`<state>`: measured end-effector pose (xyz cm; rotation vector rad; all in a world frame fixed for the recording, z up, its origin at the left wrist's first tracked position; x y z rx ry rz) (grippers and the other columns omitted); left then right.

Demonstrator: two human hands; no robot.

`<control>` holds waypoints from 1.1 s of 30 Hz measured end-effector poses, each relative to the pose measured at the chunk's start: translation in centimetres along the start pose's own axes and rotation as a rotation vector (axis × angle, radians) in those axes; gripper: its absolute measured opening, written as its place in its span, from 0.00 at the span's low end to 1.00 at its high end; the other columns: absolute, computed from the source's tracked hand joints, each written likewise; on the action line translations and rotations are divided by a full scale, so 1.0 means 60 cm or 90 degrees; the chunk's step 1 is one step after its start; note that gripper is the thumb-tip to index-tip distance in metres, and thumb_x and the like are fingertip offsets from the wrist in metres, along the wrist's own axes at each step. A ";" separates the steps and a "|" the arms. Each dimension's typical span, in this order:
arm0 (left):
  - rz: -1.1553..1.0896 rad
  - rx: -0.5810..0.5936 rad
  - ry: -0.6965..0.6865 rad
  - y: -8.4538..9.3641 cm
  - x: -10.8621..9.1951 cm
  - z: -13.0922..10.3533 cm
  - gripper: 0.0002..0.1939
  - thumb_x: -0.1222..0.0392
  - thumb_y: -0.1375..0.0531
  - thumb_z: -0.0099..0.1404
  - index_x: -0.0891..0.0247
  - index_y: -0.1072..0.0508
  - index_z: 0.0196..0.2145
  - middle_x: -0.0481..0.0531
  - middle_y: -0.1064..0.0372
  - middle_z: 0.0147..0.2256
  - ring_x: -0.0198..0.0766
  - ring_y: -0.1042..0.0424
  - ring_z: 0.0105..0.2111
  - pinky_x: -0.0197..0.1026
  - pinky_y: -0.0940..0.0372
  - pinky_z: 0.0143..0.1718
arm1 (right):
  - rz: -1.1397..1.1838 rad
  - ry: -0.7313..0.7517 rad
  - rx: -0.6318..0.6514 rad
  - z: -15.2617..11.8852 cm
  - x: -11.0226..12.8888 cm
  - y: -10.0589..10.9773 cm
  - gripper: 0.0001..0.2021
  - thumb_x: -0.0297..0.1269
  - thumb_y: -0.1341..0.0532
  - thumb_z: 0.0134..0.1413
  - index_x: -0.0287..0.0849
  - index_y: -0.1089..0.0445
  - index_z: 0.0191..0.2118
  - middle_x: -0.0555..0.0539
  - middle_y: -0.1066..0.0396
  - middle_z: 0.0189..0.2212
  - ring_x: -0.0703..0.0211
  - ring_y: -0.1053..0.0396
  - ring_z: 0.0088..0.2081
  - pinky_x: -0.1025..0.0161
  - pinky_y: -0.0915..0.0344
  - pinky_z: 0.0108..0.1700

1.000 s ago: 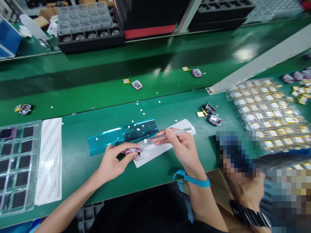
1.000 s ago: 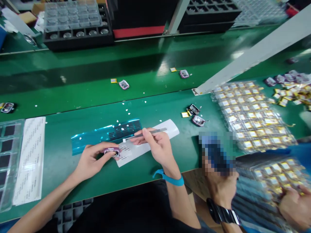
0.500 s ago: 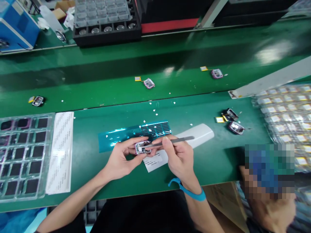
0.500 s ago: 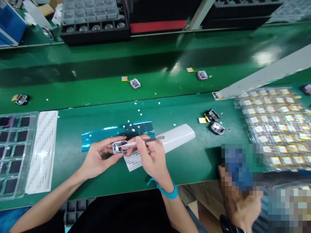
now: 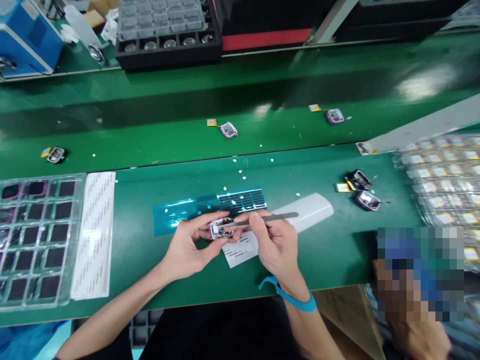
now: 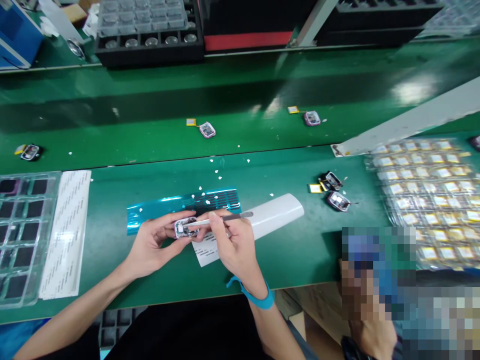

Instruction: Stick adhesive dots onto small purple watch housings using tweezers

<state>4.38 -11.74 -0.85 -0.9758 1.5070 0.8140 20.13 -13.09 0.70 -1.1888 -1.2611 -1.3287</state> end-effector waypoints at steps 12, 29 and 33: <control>0.008 -0.008 -0.006 0.004 0.000 -0.001 0.22 0.68 0.35 0.62 0.68 0.24 0.54 0.58 0.16 0.41 0.44 0.16 0.36 0.40 0.19 0.37 | -0.006 0.011 -0.002 0.003 0.000 -0.002 0.21 0.47 0.45 0.72 0.44 0.19 0.35 0.47 0.22 0.25 0.58 0.23 0.26 0.61 0.24 0.33; 0.374 0.053 -0.187 0.064 -0.026 0.002 0.11 0.66 0.44 0.74 0.62 0.22 0.47 0.54 0.18 0.43 0.40 0.19 0.42 0.42 0.24 0.45 | -0.231 0.225 0.140 0.044 0.004 0.018 0.12 0.30 0.39 0.67 0.50 0.20 0.49 0.51 0.18 0.41 0.54 0.23 0.43 0.54 0.24 0.46; 0.447 0.103 -0.246 0.041 -0.008 0.001 0.12 0.66 0.46 0.76 0.62 0.25 0.50 0.55 0.21 0.51 0.44 0.27 0.57 0.48 0.29 0.56 | -0.268 0.207 0.168 0.055 -0.020 0.010 0.11 0.31 0.39 0.69 0.49 0.21 0.50 0.50 0.18 0.43 0.53 0.23 0.45 0.51 0.24 0.48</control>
Point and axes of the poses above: each hand's wrist, its own z-axis towards the middle knuckle, its own y-axis out of the back of the hand, x = y × z, the point moved 7 cm from there along z, towards the middle knuckle
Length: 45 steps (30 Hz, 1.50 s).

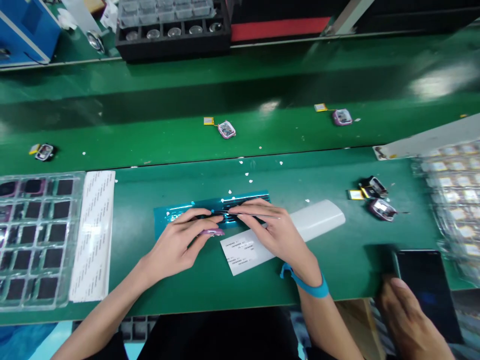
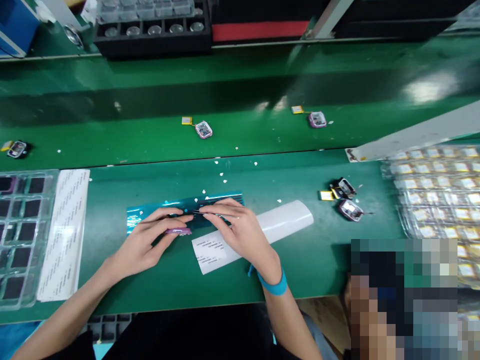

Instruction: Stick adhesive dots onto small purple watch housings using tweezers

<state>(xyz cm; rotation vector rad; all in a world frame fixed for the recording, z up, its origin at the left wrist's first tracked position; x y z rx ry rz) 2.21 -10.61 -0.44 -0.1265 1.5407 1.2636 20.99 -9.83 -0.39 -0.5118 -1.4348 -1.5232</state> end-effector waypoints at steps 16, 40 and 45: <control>-0.094 0.005 -0.004 0.003 -0.024 0.009 0.10 0.66 0.46 0.76 0.60 0.24 0.46 0.56 0.22 0.52 0.48 0.28 0.55 0.52 0.34 0.53 | -0.179 0.274 -0.188 0.023 0.090 0.049 0.27 0.19 0.37 0.62 0.50 0.32 0.63 0.49 0.19 0.48 0.57 0.23 0.41 0.55 0.22 0.42; -0.697 -0.486 0.502 0.025 0.069 -0.021 0.13 0.61 0.26 0.52 0.63 0.28 0.25 0.46 0.24 0.26 0.33 0.24 0.24 0.34 0.24 0.30 | -0.261 0.381 -0.037 0.013 0.136 -0.026 0.18 0.22 0.37 0.64 0.43 0.26 0.56 0.49 0.21 0.50 0.57 0.22 0.41 0.59 0.20 0.41; -0.682 -0.487 0.502 0.027 0.064 -0.021 0.17 0.60 0.26 0.50 0.63 0.32 0.22 0.44 0.27 0.24 0.33 0.24 0.23 0.36 0.23 0.29 | -0.286 0.399 -0.030 0.011 0.135 -0.033 0.18 0.23 0.36 0.63 0.44 0.26 0.56 0.49 0.22 0.51 0.57 0.22 0.41 0.59 0.20 0.40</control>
Point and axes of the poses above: each hand's wrist, its own z-axis towards the middle knuckle, its own y-axis out of the back of the hand, x = y × z, the point moved 7 cm from there along z, towards the middle knuckle
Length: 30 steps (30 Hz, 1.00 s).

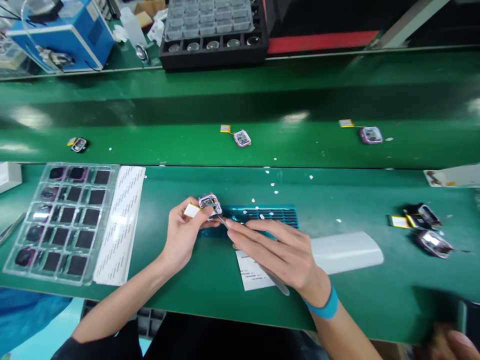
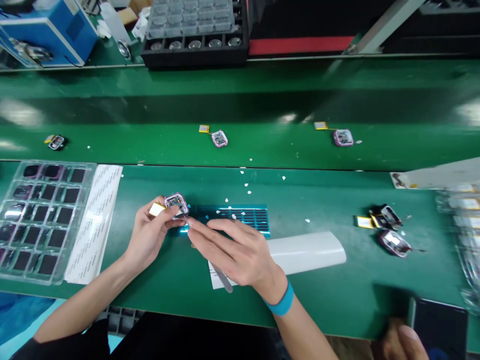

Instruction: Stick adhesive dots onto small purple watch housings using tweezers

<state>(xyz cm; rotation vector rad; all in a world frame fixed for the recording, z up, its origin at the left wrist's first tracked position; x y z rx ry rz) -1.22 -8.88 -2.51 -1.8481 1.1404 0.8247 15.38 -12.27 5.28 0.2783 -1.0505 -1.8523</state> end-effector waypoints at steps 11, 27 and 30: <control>0.030 -0.002 -0.011 0.000 -0.001 -0.003 0.18 0.57 0.25 0.49 0.64 0.31 0.22 0.45 0.28 0.24 0.31 0.29 0.24 0.39 0.21 0.29 | -0.025 0.041 0.018 0.009 0.010 -0.002 0.08 0.24 0.37 0.65 0.40 0.21 0.45 0.48 0.21 0.50 0.57 0.23 0.40 0.60 0.22 0.35; 0.086 0.005 -0.097 -0.001 -0.001 -0.009 0.18 0.57 0.27 0.56 0.65 0.22 0.43 0.49 0.21 0.32 0.33 0.23 0.24 0.36 0.21 0.28 | 0.072 -0.027 0.006 -0.005 0.001 0.000 0.25 0.22 0.36 0.62 0.39 0.32 0.64 0.46 0.20 0.49 0.55 0.21 0.44 0.58 0.19 0.42; 0.086 0.015 -0.102 -0.003 -0.006 -0.009 0.17 0.58 0.27 0.57 0.65 0.23 0.42 0.48 0.21 0.31 0.33 0.23 0.22 0.36 0.21 0.28 | 0.078 -0.032 -0.006 -0.007 -0.002 0.000 0.27 0.21 0.35 0.61 0.37 0.34 0.65 0.45 0.20 0.49 0.54 0.21 0.45 0.57 0.18 0.43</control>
Point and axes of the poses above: each hand's wrist, its own z-axis towards the middle knuckle, its own y-axis out of the back of the hand, x = y × z, the point moved 7 cm from there along z, towards the middle knuckle
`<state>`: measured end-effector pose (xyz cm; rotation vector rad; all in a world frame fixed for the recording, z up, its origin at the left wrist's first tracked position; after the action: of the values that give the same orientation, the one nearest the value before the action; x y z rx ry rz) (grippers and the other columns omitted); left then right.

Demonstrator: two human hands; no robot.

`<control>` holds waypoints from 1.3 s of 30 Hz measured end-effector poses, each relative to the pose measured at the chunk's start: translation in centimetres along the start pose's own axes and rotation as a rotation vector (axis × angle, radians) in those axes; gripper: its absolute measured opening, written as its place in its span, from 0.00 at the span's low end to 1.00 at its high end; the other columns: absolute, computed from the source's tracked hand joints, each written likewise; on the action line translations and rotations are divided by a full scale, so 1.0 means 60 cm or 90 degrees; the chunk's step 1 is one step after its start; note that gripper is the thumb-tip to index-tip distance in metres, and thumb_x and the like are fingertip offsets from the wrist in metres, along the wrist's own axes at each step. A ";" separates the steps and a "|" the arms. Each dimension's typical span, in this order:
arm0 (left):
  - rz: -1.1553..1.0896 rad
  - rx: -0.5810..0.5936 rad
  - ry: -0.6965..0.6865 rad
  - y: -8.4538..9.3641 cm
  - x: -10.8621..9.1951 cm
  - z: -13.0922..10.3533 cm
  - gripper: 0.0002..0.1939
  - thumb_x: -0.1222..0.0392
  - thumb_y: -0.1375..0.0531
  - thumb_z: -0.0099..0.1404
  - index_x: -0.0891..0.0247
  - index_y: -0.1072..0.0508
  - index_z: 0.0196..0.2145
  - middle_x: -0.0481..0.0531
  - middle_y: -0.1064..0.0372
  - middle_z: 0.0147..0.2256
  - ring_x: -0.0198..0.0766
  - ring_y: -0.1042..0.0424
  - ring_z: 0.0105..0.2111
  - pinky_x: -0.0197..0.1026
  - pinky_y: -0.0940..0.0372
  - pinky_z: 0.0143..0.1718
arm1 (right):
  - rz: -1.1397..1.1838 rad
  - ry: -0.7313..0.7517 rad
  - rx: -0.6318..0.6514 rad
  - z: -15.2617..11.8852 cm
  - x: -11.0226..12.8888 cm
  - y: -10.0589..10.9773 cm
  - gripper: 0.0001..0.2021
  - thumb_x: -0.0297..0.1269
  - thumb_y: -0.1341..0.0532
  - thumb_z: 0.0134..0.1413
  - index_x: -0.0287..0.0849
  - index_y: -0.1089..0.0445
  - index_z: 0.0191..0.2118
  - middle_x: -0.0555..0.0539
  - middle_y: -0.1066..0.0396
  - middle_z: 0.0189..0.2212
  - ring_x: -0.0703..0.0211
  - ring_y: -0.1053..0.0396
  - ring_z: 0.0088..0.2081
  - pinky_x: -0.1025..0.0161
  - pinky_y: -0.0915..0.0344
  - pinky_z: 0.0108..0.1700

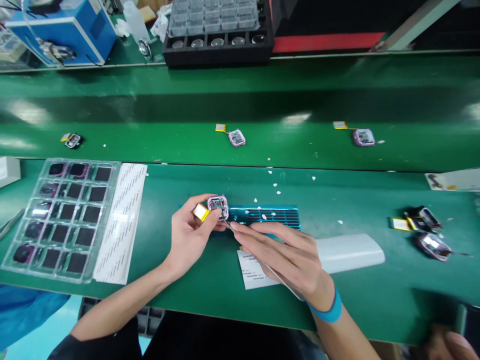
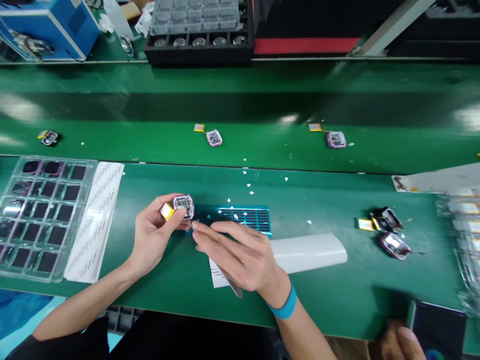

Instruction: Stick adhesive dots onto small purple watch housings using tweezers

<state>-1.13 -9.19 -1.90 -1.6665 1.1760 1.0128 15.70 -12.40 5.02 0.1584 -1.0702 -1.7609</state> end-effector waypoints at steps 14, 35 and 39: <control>0.685 -0.006 -0.216 0.049 -0.097 0.172 0.19 0.57 0.37 0.65 0.62 0.22 0.53 0.54 0.20 0.34 0.46 0.19 0.33 0.43 0.26 0.38 | -0.032 -0.017 -0.099 -0.001 -0.014 0.036 0.33 0.20 0.36 0.61 0.44 0.40 0.70 0.44 0.20 0.48 0.53 0.21 0.41 0.57 0.19 0.38; 0.665 0.148 -0.317 -0.123 -0.108 0.257 0.09 0.66 0.35 0.60 0.62 0.34 0.34 0.55 0.24 0.35 0.50 0.24 0.43 0.54 0.37 0.54 | 0.900 -0.541 -0.491 0.001 -0.099 0.037 0.12 0.44 0.42 0.72 0.47 0.23 0.42 0.52 0.20 0.45 0.68 0.24 0.35 0.73 0.23 0.36; 0.391 0.298 -0.264 -0.119 -0.082 0.092 0.07 0.57 0.44 0.73 0.59 0.41 0.39 0.54 0.23 0.39 0.42 0.24 0.41 0.44 0.34 0.46 | 0.957 -0.530 -0.592 -0.017 -0.149 0.022 0.09 0.43 0.39 0.69 0.49 0.22 0.42 0.54 0.21 0.48 0.71 0.25 0.36 0.77 0.23 0.37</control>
<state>3.77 -1.12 2.13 -0.6902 1.5201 1.2492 21.34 -5.86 2.16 -1.6255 -0.4205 -0.6468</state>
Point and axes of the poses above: each hand's wrist, its own z-axis towards the middle knuckle, its own y-axis out of the back of the hand, x = y × z, the point moved 7 cm from there along z, towards the middle knuckle
